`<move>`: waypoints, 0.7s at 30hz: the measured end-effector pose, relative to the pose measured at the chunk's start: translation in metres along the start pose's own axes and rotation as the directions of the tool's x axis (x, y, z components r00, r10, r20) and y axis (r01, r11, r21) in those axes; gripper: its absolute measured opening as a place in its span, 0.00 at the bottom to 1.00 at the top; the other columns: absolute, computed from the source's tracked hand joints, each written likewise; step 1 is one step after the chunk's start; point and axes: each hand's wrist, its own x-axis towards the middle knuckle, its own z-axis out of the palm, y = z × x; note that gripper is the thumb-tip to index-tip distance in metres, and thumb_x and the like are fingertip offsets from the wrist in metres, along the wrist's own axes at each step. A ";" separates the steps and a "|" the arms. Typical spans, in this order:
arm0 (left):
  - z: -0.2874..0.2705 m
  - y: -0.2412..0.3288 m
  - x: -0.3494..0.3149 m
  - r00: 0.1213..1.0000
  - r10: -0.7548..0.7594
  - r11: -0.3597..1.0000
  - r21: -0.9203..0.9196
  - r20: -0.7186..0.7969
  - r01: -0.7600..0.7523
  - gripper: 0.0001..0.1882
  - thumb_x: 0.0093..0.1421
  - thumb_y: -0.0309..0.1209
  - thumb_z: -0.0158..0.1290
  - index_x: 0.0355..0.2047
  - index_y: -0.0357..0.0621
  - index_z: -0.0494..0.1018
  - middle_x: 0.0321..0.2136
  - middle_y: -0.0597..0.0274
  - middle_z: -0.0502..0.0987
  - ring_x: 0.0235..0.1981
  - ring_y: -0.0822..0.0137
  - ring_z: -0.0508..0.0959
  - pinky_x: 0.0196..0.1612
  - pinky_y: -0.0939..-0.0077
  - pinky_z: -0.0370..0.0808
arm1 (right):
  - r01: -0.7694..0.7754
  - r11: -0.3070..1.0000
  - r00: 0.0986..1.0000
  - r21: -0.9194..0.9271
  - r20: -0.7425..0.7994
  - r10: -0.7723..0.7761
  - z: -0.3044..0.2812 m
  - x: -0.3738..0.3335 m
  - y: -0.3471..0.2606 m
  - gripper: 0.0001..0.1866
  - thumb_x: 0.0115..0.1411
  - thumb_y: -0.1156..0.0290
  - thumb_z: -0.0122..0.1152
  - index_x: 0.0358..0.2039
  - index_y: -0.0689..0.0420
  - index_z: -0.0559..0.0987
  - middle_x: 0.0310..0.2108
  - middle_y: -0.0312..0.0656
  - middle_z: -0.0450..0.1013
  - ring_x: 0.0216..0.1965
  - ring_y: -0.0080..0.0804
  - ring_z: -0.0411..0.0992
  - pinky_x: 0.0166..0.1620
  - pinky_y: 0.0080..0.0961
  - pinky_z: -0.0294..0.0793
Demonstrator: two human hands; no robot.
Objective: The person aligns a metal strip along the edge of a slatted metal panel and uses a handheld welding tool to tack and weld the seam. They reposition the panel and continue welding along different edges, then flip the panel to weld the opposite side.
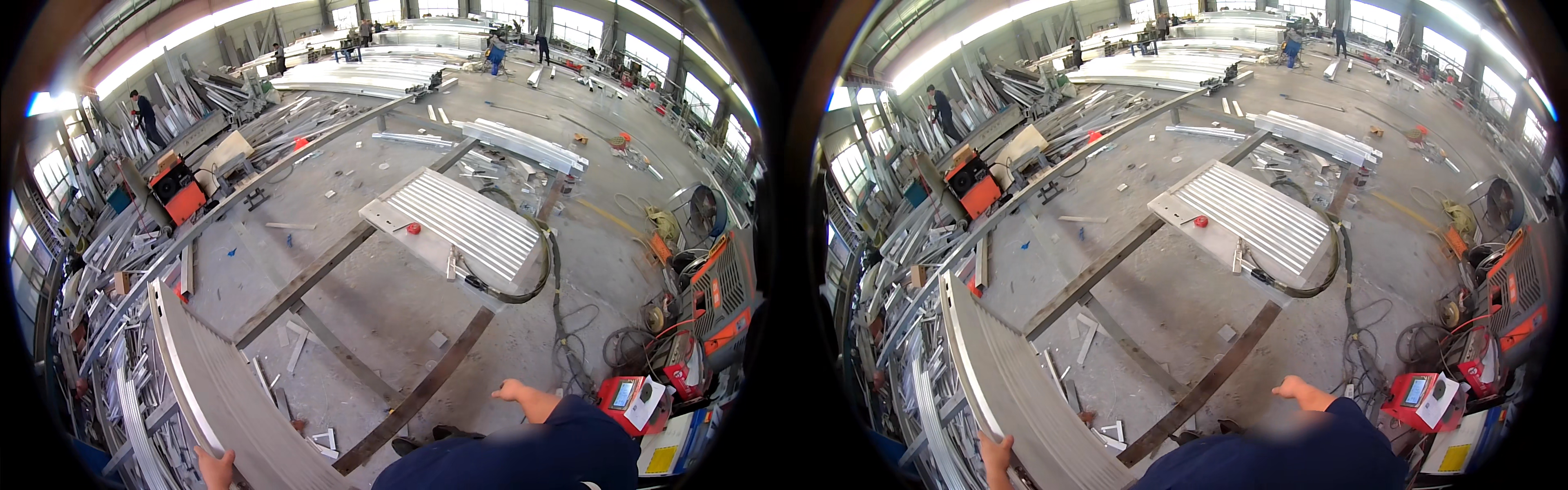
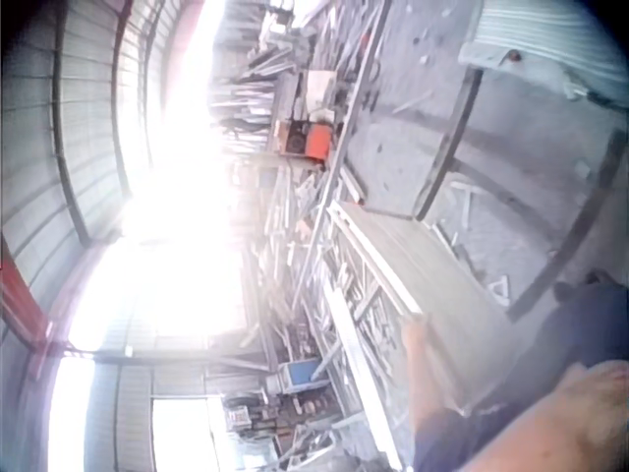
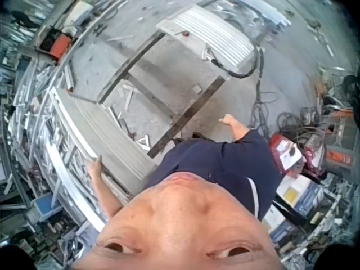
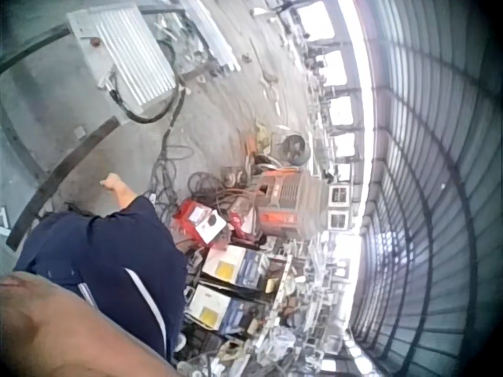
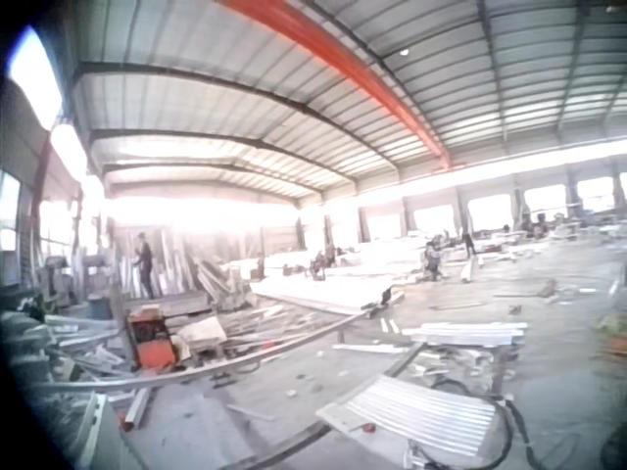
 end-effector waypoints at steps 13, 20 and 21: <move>0.008 0.015 0.008 0.970 0.240 0.970 0.056 -0.041 -0.237 0.35 0.51 0.44 0.63 0.50 0.25 0.71 0.44 0.34 0.78 0.47 0.45 0.78 0.51 0.59 0.74 | 0.146 0.982 0.988 -0.120 0.071 -0.138 0.075 -0.048 0.073 0.36 0.61 0.36 0.51 0.38 0.62 0.85 0.44 0.55 0.78 0.48 0.50 0.76 0.53 0.41 0.74; 0.028 -0.026 0.054 0.966 0.222 0.972 0.048 0.135 -0.230 0.36 0.62 0.57 0.52 0.34 0.24 0.78 0.30 0.37 0.80 0.29 0.51 0.74 0.38 0.53 0.71 | 0.030 0.994 0.997 0.106 0.072 -0.038 0.075 -0.058 0.029 0.33 0.59 0.39 0.55 0.31 0.63 0.85 0.37 0.57 0.79 0.44 0.52 0.77 0.50 0.45 0.74; 0.032 -0.024 0.059 0.952 0.263 0.956 0.092 0.158 -0.279 0.35 0.62 0.56 0.53 0.32 0.25 0.78 0.27 0.39 0.80 0.28 0.53 0.74 0.37 0.54 0.71 | 0.036 0.991 0.999 0.126 -0.007 -0.036 0.082 -0.059 0.029 0.33 0.58 0.40 0.56 0.34 0.63 0.85 0.40 0.58 0.79 0.46 0.53 0.76 0.51 0.45 0.74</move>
